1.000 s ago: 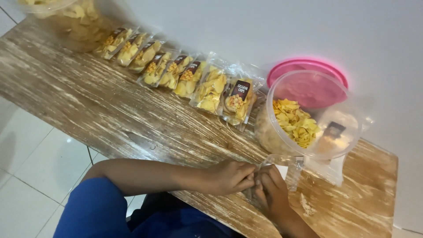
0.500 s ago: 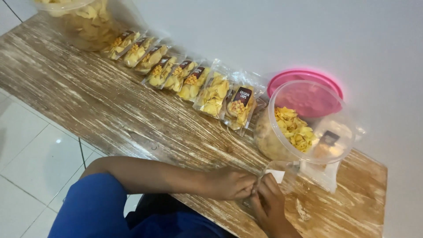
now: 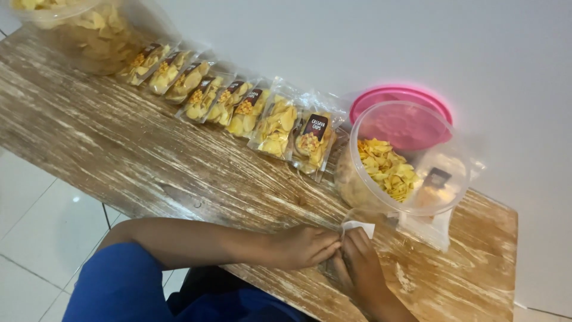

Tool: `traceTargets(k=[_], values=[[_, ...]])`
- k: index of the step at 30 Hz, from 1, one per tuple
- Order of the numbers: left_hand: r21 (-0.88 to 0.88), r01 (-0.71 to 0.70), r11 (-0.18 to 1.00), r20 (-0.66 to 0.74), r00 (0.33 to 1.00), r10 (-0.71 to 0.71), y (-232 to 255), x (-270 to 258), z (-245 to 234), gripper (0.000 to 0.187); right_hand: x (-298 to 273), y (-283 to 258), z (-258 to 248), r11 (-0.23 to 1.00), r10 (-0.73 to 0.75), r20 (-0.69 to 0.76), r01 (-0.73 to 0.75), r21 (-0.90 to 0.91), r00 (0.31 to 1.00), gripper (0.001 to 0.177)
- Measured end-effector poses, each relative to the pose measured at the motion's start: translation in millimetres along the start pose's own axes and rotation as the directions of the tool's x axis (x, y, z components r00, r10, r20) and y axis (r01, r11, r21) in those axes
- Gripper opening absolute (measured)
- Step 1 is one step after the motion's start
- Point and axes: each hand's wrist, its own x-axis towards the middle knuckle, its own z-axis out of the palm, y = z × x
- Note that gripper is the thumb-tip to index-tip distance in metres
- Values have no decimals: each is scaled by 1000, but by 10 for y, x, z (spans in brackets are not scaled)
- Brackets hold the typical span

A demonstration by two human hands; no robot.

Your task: Manually filling small plastic bags with cassava chips from a large storage container.

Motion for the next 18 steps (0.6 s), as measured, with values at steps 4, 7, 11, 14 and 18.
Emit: traceTargets(k=[4,7,11,14,18], values=[[-106,67,992,36,997,-64,-28,21,-22,22,1,51,52,998,-11,-37,9,-57,999,13],[-57,55,997,-4,998,-55,-94,-22,110,23,-24,74,58,1000,6,-14,-6,-30,1000,22],[-54,39,998,-26,999,-40,-43,-3,92,20,-27,42,57,999,46,-33,-47,-19,998,24],[45,-89,995,-125,988,94,-9,2,82,19,-30,-5,30,998,59,-3,-59,25,998,16],[21,-116,993,-119,986,117,29,27,49,16,-45,-16,37,993,102,-28,-100,68,994,19]])
